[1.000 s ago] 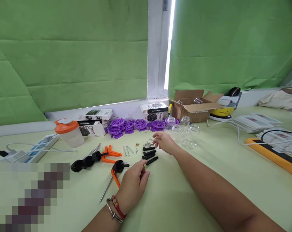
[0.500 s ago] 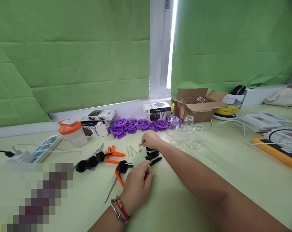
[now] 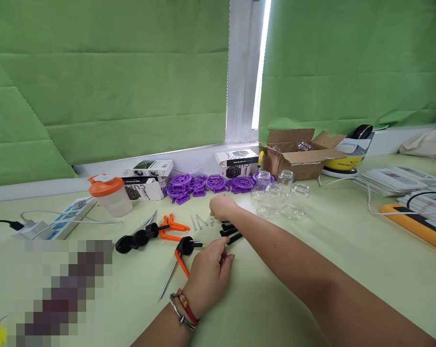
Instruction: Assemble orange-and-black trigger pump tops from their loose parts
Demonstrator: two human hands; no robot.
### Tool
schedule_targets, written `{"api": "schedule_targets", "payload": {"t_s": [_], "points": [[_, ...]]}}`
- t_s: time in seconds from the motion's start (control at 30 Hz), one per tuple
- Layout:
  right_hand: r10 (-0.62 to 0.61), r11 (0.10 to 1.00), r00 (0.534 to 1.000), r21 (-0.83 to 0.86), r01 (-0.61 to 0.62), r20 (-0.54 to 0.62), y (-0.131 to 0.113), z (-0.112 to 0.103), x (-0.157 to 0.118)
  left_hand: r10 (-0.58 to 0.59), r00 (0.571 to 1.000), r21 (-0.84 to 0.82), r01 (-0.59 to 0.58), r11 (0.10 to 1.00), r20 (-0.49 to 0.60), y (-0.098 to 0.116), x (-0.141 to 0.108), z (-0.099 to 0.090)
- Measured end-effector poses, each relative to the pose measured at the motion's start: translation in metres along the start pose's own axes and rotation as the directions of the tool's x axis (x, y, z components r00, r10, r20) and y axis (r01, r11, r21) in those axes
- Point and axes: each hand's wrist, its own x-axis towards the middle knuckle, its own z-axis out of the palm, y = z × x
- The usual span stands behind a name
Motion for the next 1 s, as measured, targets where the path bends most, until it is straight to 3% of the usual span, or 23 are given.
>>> {"api": "schedule_targets", "payload": {"t_s": [0.33, 1.0], "points": [[0.016, 1.0, 1.0, 0.001, -0.016, 0.018, 0.007, -0.019, -0.006, -0.025, 1.0, 0.007, 0.025, 1.0, 0.009, 0.002, -0.001, -0.001], [0.018, 1.0, 0.999, -0.02, -0.017, 0.04, 0.003, -0.01, 0.0, -0.01, 1.0, 0.013, 0.01, 1.0, 0.001, -0.001, -0.001, 0.0]]}}
